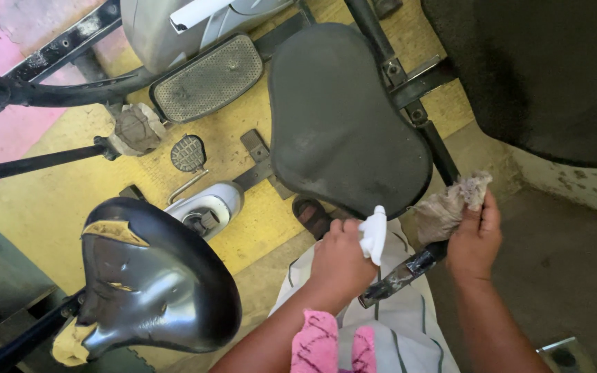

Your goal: Cleaning and wiping down various gym equipment using a spray bottle and cloth.

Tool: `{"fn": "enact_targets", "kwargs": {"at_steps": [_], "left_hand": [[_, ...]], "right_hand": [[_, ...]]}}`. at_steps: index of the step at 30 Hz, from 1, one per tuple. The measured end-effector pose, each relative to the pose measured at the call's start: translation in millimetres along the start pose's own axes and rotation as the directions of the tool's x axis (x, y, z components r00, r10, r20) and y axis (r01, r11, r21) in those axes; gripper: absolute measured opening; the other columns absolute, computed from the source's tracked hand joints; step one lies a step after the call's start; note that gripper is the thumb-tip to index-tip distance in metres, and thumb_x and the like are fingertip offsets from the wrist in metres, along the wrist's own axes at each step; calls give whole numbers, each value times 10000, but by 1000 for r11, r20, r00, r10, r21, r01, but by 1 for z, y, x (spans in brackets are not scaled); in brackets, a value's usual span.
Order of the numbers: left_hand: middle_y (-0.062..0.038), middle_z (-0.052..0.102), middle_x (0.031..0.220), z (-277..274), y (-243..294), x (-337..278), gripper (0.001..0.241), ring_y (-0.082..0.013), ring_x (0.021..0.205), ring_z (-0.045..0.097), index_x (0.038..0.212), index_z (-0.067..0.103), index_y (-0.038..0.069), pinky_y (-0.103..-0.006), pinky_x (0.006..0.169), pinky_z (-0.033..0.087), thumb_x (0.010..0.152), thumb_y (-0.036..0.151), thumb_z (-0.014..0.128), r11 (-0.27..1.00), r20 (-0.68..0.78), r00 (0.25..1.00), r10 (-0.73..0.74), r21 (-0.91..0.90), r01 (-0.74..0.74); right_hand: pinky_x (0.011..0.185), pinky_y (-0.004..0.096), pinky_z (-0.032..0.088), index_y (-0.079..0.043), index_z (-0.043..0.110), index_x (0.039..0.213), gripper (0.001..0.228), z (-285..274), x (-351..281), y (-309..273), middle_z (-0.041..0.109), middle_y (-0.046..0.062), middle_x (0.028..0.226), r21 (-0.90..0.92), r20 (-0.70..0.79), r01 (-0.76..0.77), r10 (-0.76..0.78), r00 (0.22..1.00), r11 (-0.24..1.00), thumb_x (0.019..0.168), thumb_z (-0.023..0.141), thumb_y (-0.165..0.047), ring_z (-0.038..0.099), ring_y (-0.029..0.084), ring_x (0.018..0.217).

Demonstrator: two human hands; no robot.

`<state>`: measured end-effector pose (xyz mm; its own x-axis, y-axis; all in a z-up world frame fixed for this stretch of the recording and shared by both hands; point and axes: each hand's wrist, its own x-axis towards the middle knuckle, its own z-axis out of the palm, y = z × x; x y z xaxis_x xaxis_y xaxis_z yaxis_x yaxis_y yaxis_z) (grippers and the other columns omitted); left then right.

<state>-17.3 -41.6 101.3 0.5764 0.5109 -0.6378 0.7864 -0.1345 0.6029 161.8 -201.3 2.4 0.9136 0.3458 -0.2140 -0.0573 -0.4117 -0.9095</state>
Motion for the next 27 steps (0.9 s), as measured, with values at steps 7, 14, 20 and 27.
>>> {"fn": "enact_targets", "kwargs": {"at_steps": [7, 14, 20, 27], "left_hand": [[-209, 569, 1168, 0, -9, 5, 499, -432, 1082, 610, 1187, 543, 43, -521, 917, 497, 778, 216, 771, 999, -52, 998, -41, 23, 42], [-218, 578, 1232, -17, -10, 10, 545, -442, 1115, 613, 1241, 531, 25, -518, 935, 504, 766, 171, 754, 998, -230, 973, 24, -45, -36], [-277, 516, 1454, -44, -5, 21, 711, -462, 1262, 584, 1472, 449, 11, -481, 1050, 502, 833, 104, 747, 927, -589, 770, 244, -92, -365], [-246, 562, 1409, -63, -17, 60, 905, -404, 1256, 590, 1620, 201, 15, -441, 1059, 481, 923, 235, 735, 910, -640, 765, 68, -275, -311]], "right_hand": [[1065, 284, 460, -6, 497, 1524, 388, 4, -4, -9, 611, 59, 1371, -45, 64, 127, -124, 990, 991, 1164, 487, -149, 564, 122, 1226], [1014, 331, 487, -27, 472, 1527, 435, 17, -6, -34, 586, 130, 1380, -219, 110, 60, -37, 993, 974, 1113, 448, -159, 577, 204, 1230], [1255, 488, 332, -91, 511, 1503, 459, 51, -12, -1, 511, 183, 1526, -482, 611, 637, -290, 736, 601, 1053, 449, -155, 471, 378, 1474], [1231, 527, 192, -197, 474, 1491, 507, 103, -27, -43, 412, 46, 1598, -516, 795, 761, -111, 597, 392, 994, 481, -300, 293, 311, 1520]]}}
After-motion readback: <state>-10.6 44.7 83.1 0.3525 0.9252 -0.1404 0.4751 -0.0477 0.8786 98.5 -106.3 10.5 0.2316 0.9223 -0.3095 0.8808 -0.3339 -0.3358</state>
